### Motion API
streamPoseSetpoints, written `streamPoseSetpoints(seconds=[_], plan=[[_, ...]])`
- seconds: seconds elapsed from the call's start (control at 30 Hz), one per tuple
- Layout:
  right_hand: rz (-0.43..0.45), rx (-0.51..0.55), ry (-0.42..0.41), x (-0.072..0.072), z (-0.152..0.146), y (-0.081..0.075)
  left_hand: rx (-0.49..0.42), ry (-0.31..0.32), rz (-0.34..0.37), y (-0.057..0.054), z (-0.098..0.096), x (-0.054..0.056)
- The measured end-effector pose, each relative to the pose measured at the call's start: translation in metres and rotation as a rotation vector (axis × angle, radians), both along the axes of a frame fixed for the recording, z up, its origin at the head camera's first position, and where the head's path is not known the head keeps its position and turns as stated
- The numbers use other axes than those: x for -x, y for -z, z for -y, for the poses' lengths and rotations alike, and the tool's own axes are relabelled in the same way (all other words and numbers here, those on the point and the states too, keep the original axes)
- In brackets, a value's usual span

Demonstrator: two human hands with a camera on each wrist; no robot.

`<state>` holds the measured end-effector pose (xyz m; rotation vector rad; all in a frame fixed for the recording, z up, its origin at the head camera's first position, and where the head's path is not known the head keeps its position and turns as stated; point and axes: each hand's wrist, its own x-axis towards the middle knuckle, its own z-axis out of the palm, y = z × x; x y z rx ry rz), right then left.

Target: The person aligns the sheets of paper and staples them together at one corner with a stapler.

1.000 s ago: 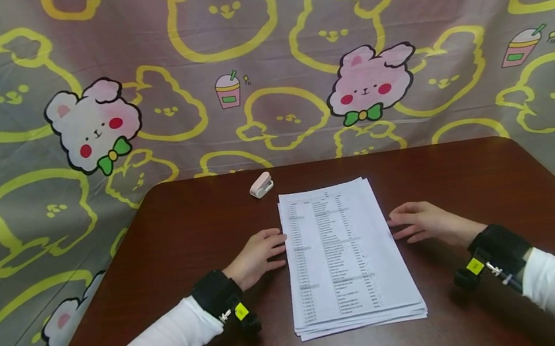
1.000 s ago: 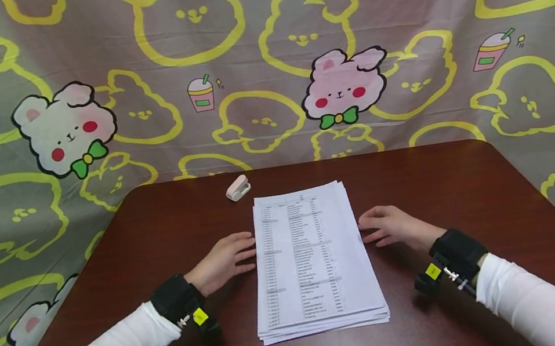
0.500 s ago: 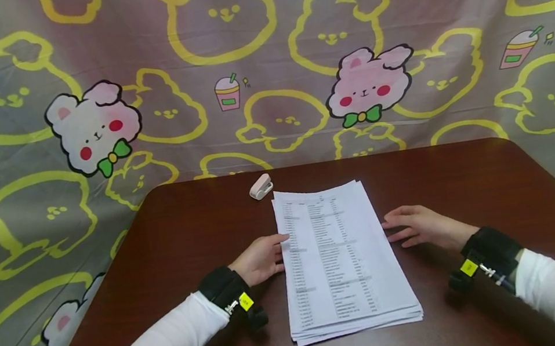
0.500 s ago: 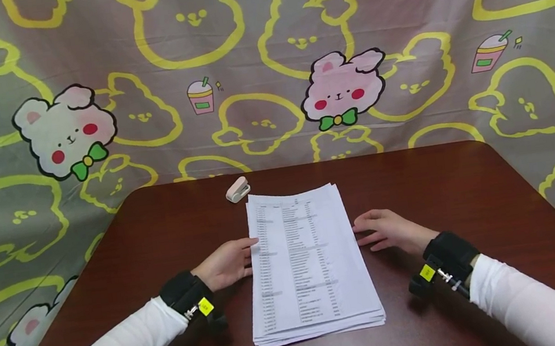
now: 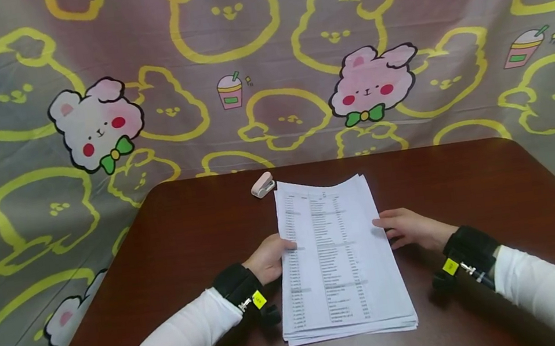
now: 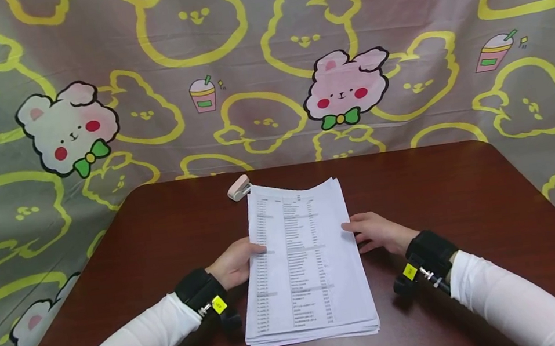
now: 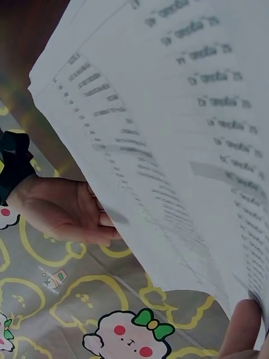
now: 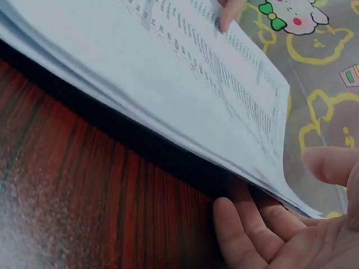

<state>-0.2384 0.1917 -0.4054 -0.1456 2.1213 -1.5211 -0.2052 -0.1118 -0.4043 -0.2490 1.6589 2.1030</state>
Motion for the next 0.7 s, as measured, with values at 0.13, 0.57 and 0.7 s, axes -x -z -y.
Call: streamPoseSetpoints(seconds=[0.13,0.57,0.7], plan=[[-0.025,-0.003,-0.019,-0.002,0.002,-0.001,-0.019,-0.005,0.004,-0.002,-0.001,0.000],[-0.042,0.114,0.111,-0.007,0.015,0.002,-0.059,-0.029,-0.073,-0.014,-0.006,0.001],[-0.059,0.145,0.160,-0.008,0.020,-0.006,-0.024,-0.038,-0.171,-0.019,-0.007,0.001]])
